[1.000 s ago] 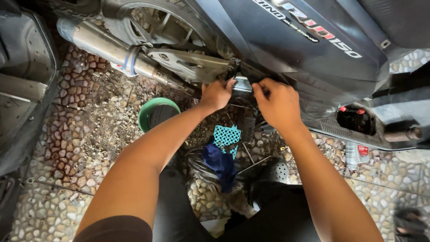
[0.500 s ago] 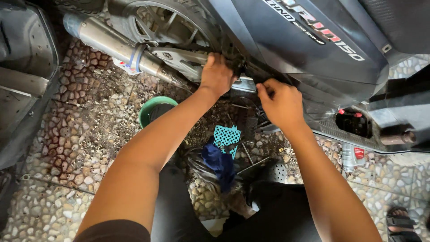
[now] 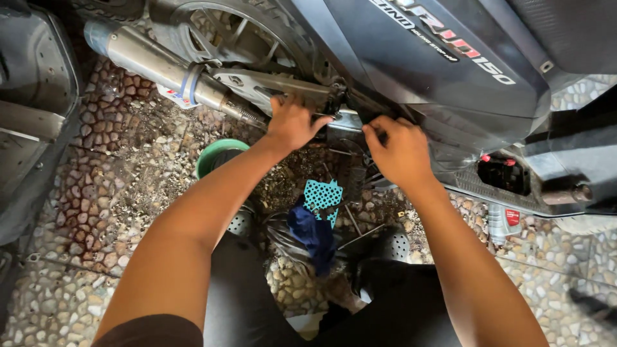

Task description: The person cleans a small metal part with a cloth, then uses a socket wrench to tighten a bolt on the motorcycle's engine area. The person continues to adjust and tighten the bolt throughout the clip.

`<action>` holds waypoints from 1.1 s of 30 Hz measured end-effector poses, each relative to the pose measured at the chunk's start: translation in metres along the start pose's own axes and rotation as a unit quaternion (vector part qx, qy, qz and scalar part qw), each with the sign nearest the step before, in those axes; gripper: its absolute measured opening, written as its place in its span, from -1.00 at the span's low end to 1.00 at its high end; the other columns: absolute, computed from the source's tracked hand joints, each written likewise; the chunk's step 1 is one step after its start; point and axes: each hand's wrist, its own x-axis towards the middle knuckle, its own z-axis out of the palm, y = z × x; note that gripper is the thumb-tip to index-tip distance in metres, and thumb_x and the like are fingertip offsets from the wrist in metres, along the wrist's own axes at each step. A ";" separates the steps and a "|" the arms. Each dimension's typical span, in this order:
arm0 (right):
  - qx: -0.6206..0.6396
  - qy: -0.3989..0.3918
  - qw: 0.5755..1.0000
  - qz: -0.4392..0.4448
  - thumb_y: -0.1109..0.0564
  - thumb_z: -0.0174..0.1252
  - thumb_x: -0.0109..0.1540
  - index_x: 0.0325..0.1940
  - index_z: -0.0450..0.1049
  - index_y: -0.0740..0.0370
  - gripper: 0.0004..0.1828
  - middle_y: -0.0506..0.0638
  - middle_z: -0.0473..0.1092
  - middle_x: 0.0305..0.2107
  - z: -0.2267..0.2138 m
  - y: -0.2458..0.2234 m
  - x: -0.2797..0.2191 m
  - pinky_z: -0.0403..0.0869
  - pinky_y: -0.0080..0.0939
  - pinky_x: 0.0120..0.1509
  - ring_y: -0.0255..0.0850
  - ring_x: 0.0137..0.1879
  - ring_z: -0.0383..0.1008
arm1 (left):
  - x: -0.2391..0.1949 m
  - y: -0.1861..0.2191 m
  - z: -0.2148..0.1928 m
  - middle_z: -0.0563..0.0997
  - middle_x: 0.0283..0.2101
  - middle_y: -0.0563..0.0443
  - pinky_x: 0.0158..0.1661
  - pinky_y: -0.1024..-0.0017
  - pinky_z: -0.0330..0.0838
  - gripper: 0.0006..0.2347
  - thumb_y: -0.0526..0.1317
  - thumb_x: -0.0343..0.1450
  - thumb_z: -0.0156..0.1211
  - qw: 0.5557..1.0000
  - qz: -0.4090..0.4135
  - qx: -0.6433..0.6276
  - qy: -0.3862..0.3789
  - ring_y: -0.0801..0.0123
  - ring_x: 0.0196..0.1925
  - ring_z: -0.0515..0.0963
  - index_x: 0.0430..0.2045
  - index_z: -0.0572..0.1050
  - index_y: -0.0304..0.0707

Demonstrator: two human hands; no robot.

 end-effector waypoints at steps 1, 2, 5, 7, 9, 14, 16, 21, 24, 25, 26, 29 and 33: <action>-0.002 0.000 1.000 -0.003 0.01 0.27 0.29 -0.26 0.61 0.18 -0.80 0.15 0.49 -0.46 0.000 0.000 0.000 0.46 0.08 -0.21 0.10 -0.34 0.51 | -0.001 0.003 0.003 0.61 -0.08 -0.27 0.02 -0.09 0.12 -0.43 0.32 0.46 -0.05 0.999 -0.016 -0.048 0.009 -0.03 0.08 0.48 -0.20 0.68 -0.22; -0.003 0.001 1.000 -0.006 0.01 0.27 0.29 -0.26 0.61 0.18 -0.81 0.14 0.49 -0.47 0.000 0.000 0.000 0.46 0.09 -0.20 0.10 -0.33 0.51 | -0.001 0.006 0.006 0.62 -0.11 -0.30 -0.02 -0.15 0.10 -0.45 0.30 0.43 -0.04 0.995 -0.032 -0.095 0.019 -0.08 0.02 0.49 -0.21 0.68 -0.19; -0.009 0.000 1.000 -0.007 0.02 0.28 0.28 -0.27 0.61 0.18 -0.81 0.14 0.49 -0.48 0.001 -0.001 0.001 0.45 0.09 -0.21 0.10 -0.34 0.51 | 0.000 0.023 0.003 0.64 -0.13 -0.26 0.08 -0.19 0.07 -0.49 0.26 0.48 -0.05 0.968 -0.146 -0.191 -0.072 -0.10 0.06 0.53 -0.18 0.65 -0.18; -0.004 0.002 1.000 -0.012 0.03 0.27 0.29 -0.26 0.61 0.18 -0.81 0.13 0.50 -0.47 0.000 -0.001 0.001 0.45 0.08 -0.21 0.10 -0.34 0.51 | 0.004 0.029 -0.005 0.65 -0.13 -0.27 0.12 -0.20 0.08 -0.50 0.26 0.49 -0.06 0.952 -0.183 -0.219 -0.109 -0.11 0.06 0.54 -0.13 0.64 -0.17; 0.001 0.002 1.000 -0.018 0.03 0.27 0.29 -0.26 0.61 0.19 -0.82 0.12 0.50 -0.47 0.000 -0.003 0.001 0.45 0.07 -0.21 0.09 -0.33 0.51 | 0.006 0.032 -0.008 0.66 -0.13 -0.27 0.17 -0.22 0.08 -0.50 0.25 0.51 -0.07 0.933 -0.221 -0.245 -0.146 -0.13 0.05 0.56 -0.09 0.62 -0.16; -0.005 0.012 1.000 -0.007 0.04 0.31 0.27 -0.27 0.62 0.20 -0.82 0.13 0.49 -0.50 0.002 -0.002 0.002 0.45 0.05 -0.24 0.07 -0.37 0.50 | 0.005 0.031 0.006 0.61 -0.03 -0.24 0.05 -0.33 0.07 -0.57 0.15 0.46 -0.05 0.938 -0.190 -0.279 -0.073 -0.18 0.01 0.54 -0.06 0.60 -0.14; -0.004 0.015 1.000 -0.007 0.04 0.30 0.27 -0.27 0.61 0.20 -0.82 0.12 0.50 -0.50 0.002 -0.004 0.002 0.45 0.05 -0.26 0.07 -0.38 0.50 | 0.005 0.025 0.039 0.60 -0.02 -0.29 0.02 -0.28 0.14 -0.56 0.12 0.49 -0.06 0.954 -0.154 -0.257 -0.030 -0.20 0.00 0.54 -0.03 0.57 -0.23; -0.005 0.016 1.000 -0.008 0.04 0.30 0.28 -0.30 0.60 0.21 -0.81 0.11 0.51 -0.49 0.003 -0.003 0.005 0.46 0.04 -0.26 0.06 -0.38 0.51 | 0.013 0.018 0.049 0.58 0.04 -0.39 0.00 -0.10 0.30 -0.55 0.06 0.58 -0.11 0.954 -0.050 -0.284 0.079 -0.25 0.06 0.52 0.04 0.48 -0.42; -0.005 0.008 1.000 -0.003 0.04 0.29 0.28 -0.30 0.60 0.21 -0.81 0.10 0.52 -0.50 0.004 -0.003 0.004 0.46 0.05 -0.25 0.06 -0.38 0.51 | 0.018 0.019 0.011 0.61 -0.02 -0.33 0.09 -0.03 0.38 -0.58 0.11 0.60 -0.13 0.943 -0.143 -0.263 -0.148 -0.23 0.06 0.55 0.03 0.52 -0.25; -0.005 0.008 1.000 -0.002 0.04 0.29 0.28 -0.29 0.60 0.21 -0.81 0.10 0.52 -0.49 0.003 -0.003 0.004 0.46 0.05 -0.25 0.06 -0.38 0.51 | 0.019 0.017 0.005 0.62 -0.02 -0.31 0.13 -0.02 0.39 -0.56 0.14 0.56 -0.11 0.937 -0.162 -0.261 -0.164 -0.20 0.08 0.56 0.03 0.54 -0.20; -0.004 0.008 1.000 -0.001 0.04 0.29 0.28 -0.29 0.60 0.21 -0.81 0.10 0.52 -0.49 0.002 -0.004 0.004 0.46 0.05 -0.25 0.06 -0.38 0.52 | 0.020 0.016 -0.002 0.63 -0.02 -0.28 0.16 -0.01 0.40 -0.54 0.17 0.53 -0.08 0.932 -0.181 -0.258 -0.181 -0.17 0.11 0.56 0.04 0.56 -0.15; 0.001 0.015 1.000 -0.014 0.05 0.28 0.29 -0.27 0.60 0.21 -0.82 0.10 0.52 -0.47 0.001 -0.003 0.004 0.46 0.06 -0.24 0.07 -0.36 0.52 | 0.032 0.003 0.000 0.61 -0.01 -0.30 0.21 -0.18 0.07 -0.48 0.21 0.46 -0.03 0.991 -0.042 -0.079 -0.099 -0.11 0.15 0.47 0.09 0.54 -0.19; -0.003 0.019 1.000 -0.022 0.05 0.29 0.29 -0.29 0.59 0.22 -0.81 0.11 0.52 -0.46 0.003 -0.004 0.004 0.47 0.06 -0.23 0.08 -0.34 0.53 | 0.041 0.009 -0.024 0.58 0.03 -0.26 0.13 -0.11 0.00 -0.44 0.21 0.42 -0.03 0.993 -0.005 -0.043 -0.106 -0.03 0.17 0.43 0.09 0.55 -0.24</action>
